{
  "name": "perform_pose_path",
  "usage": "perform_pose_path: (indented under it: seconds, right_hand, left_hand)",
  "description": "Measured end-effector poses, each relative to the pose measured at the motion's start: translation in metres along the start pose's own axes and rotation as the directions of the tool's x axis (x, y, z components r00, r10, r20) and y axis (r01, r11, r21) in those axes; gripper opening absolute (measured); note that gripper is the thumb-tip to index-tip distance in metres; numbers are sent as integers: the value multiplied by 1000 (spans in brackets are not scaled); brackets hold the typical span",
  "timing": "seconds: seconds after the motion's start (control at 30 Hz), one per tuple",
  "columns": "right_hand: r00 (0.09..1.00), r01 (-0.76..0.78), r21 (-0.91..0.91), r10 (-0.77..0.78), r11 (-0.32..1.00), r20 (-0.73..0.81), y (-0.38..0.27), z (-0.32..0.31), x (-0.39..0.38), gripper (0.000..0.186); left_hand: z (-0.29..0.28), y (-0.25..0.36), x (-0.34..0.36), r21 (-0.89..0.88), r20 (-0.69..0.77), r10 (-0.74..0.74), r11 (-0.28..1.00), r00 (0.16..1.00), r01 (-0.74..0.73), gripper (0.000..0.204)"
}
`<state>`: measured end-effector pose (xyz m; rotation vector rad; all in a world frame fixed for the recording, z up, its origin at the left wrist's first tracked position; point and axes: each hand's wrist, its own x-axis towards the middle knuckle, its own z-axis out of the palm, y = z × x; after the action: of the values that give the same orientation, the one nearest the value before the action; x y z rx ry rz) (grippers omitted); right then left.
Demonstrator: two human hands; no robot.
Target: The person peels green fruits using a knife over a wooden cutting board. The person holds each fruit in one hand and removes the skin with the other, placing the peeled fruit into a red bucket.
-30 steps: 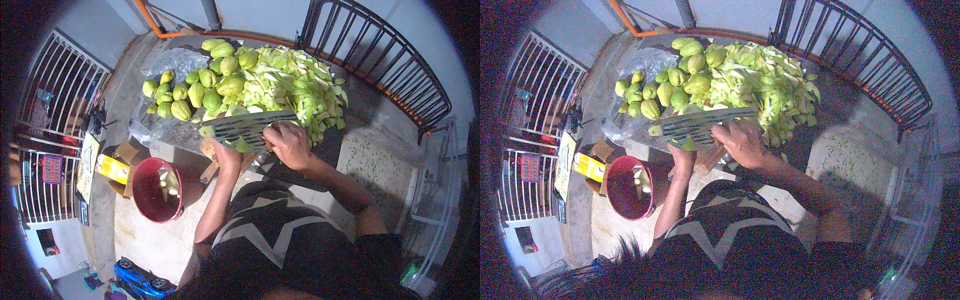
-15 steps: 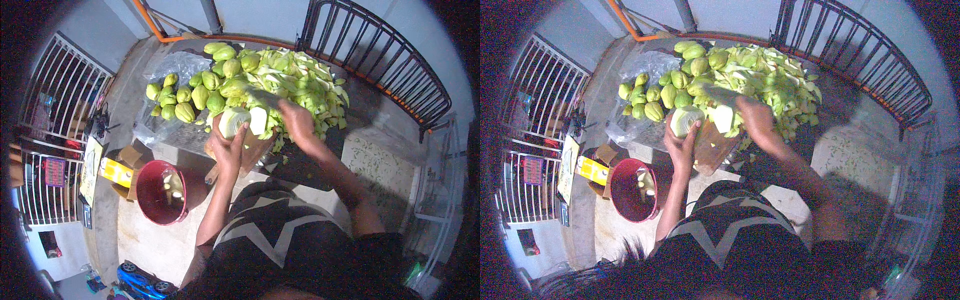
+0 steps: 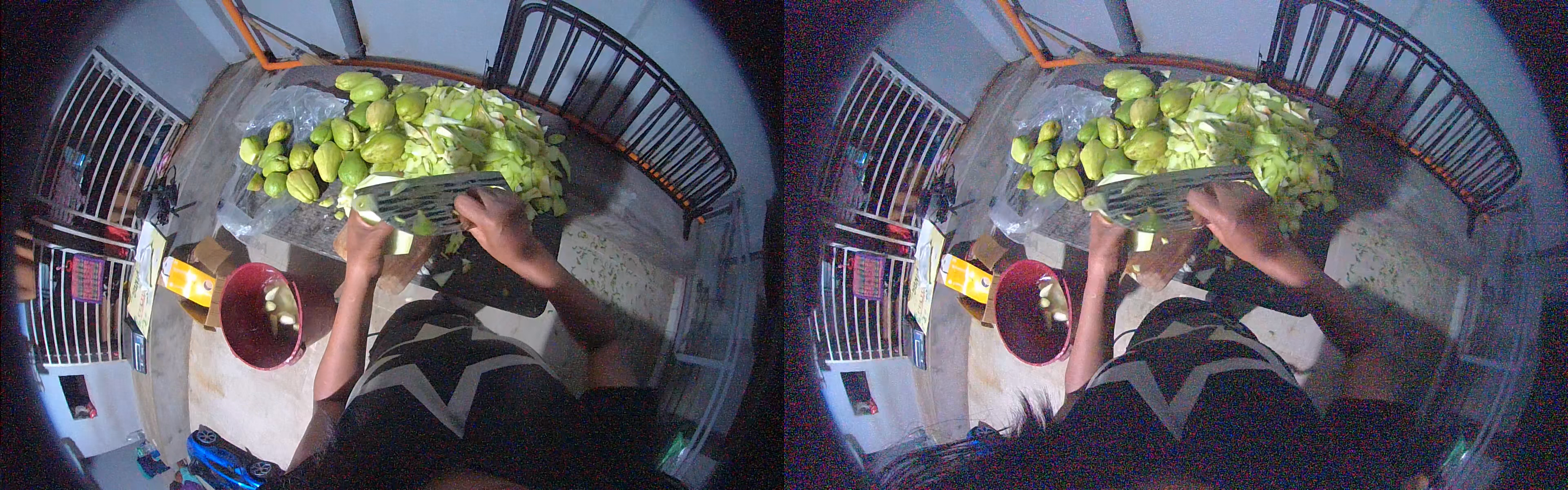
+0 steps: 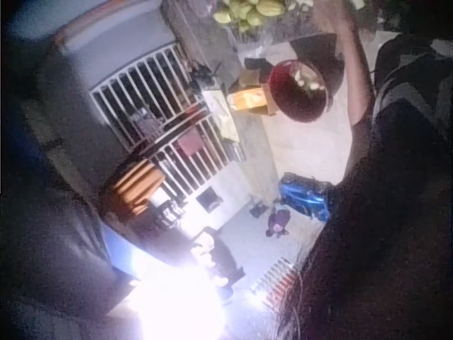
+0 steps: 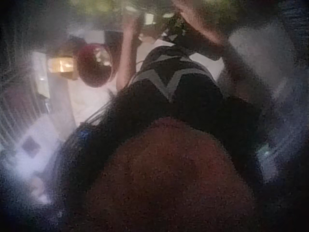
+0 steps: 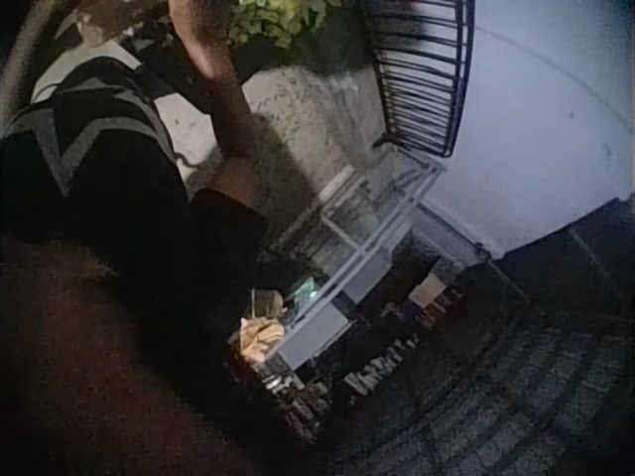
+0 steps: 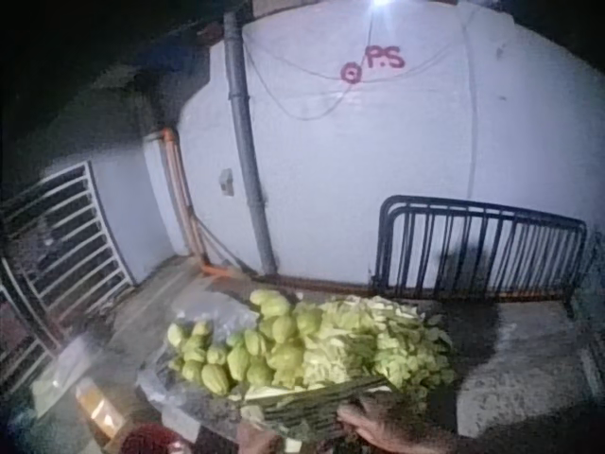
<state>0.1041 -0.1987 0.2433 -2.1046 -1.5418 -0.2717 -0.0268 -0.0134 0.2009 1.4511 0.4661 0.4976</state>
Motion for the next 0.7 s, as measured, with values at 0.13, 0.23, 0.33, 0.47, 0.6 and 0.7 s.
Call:
perform_pose_path:
  seconds: [0.13,0.23,0.33,0.47,0.6,0.7]
  right_hand:
    - [997,64,-68,-67,996,-45,-7,4,7,23]
    - [996,90,-93,-92,992,-10,-11,4,10,23]
    - [998,65,-109,-63,992,24,-11,8,9,24]
    - [999,-28,-62,31,998,40,10,25,13,21]
    - [943,-315,-42,318,948,99,79,45,4,16]
    - [955,-294,19,294,956,-21,76,30,-1,15]
  left_hand:
    - [-1,-6,-5,91,-9,-16,996,1000,17,39]
    - [-2,-15,-5,-32,-43,-44,999,998,43,40]
    - [-4,-18,-7,10,-81,-28,1000,996,29,41]
    - [6,12,-10,52,-75,-18,998,997,22,45]
    - [8,35,-15,66,35,76,995,996,-78,45]
    - [6,32,-7,40,-5,68,997,998,-68,47]
